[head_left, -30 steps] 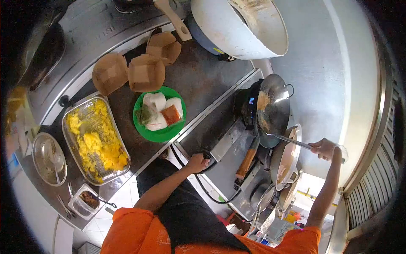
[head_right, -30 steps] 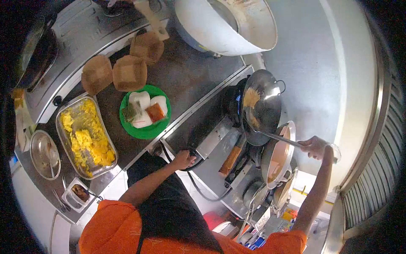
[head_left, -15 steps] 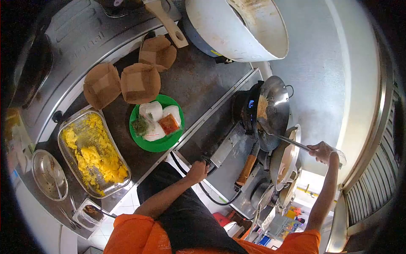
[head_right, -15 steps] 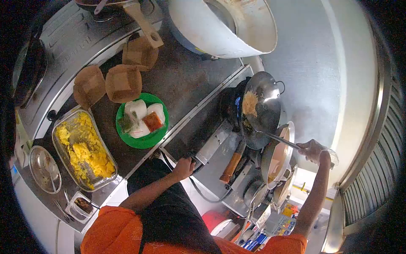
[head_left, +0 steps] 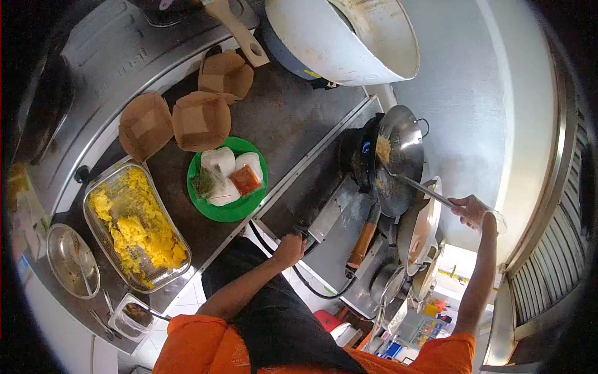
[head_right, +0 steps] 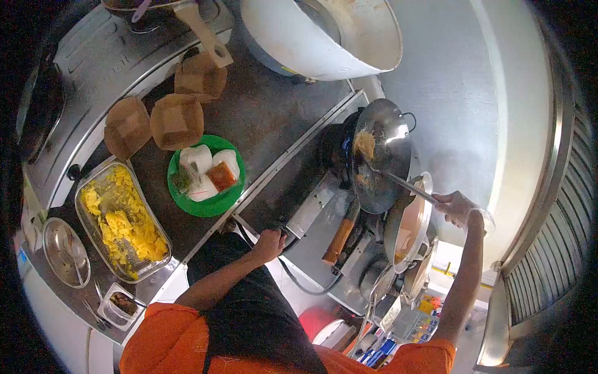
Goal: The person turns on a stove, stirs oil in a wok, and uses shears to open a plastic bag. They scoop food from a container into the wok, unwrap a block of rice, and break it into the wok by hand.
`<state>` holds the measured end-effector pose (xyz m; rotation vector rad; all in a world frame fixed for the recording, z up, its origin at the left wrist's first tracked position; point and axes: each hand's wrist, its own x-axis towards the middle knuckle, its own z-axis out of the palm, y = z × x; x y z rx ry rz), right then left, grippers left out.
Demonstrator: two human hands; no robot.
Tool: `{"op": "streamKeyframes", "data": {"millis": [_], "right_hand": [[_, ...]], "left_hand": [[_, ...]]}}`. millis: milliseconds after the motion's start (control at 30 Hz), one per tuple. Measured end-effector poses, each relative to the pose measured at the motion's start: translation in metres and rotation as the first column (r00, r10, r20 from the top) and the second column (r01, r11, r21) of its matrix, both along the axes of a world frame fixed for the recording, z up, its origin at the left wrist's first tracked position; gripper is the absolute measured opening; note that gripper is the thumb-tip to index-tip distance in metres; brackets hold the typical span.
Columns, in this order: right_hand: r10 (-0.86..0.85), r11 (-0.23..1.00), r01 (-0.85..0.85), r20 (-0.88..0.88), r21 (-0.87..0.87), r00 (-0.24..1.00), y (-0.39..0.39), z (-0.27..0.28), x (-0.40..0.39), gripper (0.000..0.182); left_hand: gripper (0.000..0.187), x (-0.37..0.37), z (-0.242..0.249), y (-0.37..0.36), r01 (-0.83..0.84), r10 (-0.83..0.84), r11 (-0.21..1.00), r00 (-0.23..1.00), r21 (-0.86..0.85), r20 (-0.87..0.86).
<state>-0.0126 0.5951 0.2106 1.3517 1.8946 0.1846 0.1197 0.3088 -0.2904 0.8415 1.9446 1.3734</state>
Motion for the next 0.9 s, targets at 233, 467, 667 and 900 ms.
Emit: {"op": "streamKeyframes", "data": {"millis": [233,467,667,900], "right_hand": [[0.112,0.993,-0.109,0.11,-0.036,0.988,0.012,0.007,0.01,0.037],[0.104,0.994,-0.098,0.133,-0.049,0.986,0.013,0.015,0.009,0.037],[0.062,0.998,-0.062,0.101,-0.002,0.993,-0.009,0.008,-0.002,0.038],[0.09,0.996,-0.085,0.278,-0.03,0.956,-0.022,0.025,-0.02,0.036]], "left_hand": [[0.031,0.001,0.003,0.0,0.005,-0.006,1.0,0.998,-0.03,-0.061],[0.029,-0.005,0.013,-0.003,0.032,-0.033,0.999,0.999,-0.01,-0.038],[0.028,0.0,0.009,-0.002,0.042,-0.048,0.998,0.986,-0.04,-0.161],[0.031,0.007,-0.002,0.002,0.095,-0.107,0.993,0.98,-0.076,-0.169]]}}
